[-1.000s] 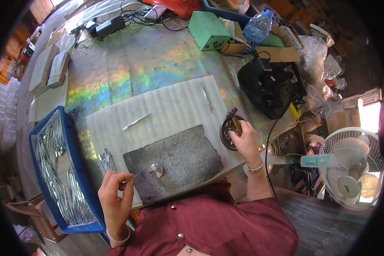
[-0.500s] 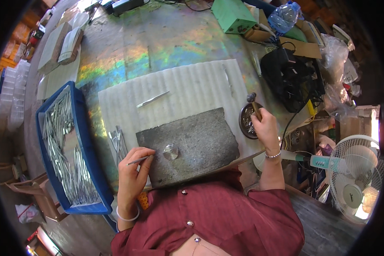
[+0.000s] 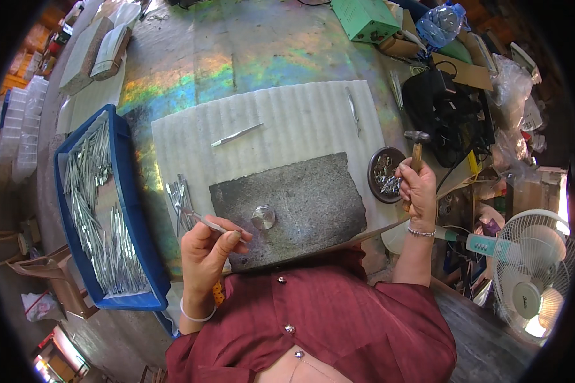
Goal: The recorder uses a hammer and a stamp tool to mark or shape thin metal strips on a metal block.
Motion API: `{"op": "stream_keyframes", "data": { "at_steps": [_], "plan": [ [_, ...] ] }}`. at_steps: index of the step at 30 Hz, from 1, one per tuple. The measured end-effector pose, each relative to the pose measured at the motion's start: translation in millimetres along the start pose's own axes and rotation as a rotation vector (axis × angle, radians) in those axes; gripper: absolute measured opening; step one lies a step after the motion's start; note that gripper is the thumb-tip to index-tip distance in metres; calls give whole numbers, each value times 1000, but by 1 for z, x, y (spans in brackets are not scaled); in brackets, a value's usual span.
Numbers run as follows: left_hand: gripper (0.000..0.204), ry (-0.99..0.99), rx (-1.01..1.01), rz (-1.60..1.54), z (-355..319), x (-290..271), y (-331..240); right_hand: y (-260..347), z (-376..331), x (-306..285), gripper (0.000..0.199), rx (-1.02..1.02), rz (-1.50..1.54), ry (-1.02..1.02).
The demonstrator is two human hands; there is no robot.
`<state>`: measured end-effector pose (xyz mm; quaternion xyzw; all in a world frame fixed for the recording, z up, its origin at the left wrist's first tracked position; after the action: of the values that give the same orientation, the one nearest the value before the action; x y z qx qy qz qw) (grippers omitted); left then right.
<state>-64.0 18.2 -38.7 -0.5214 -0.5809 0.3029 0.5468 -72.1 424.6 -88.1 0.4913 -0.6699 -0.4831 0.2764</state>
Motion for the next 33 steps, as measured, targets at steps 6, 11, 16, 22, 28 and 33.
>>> {"op": "stream_keyframes", "data": {
  "at_steps": [6,11,16,22,28,33],
  "plan": [
    [17,3,-121,-323,1,7,19,24,-44,67,6,8,14,181],
    [19,123,-235,-649,5,24,33,36,-85,149,14,-22,-24,559],
    [17,141,-249,-832,5,29,40,39,-116,207,16,8,24,767],
    [18,167,-278,-960,3,35,40,45,-128,228,19,-78,-7,814],
    [16,178,-277,-954,3,34,40,46,-131,233,19,-42,50,805],
    [14,164,-268,-923,4,31,40,44,-128,232,17,-42,28,780]
  ]
}}
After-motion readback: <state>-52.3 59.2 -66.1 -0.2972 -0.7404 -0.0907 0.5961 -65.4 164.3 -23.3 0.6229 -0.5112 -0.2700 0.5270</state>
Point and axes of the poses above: each hand's wrist, its own z-axis towards the middle knuckle, its own x-axis out of the palm, y = z × x, the point moved 9 cm from there along z, towards the middle knuckle, and after that the axes turned 8 degrees about -z, right-handed, at the moved point
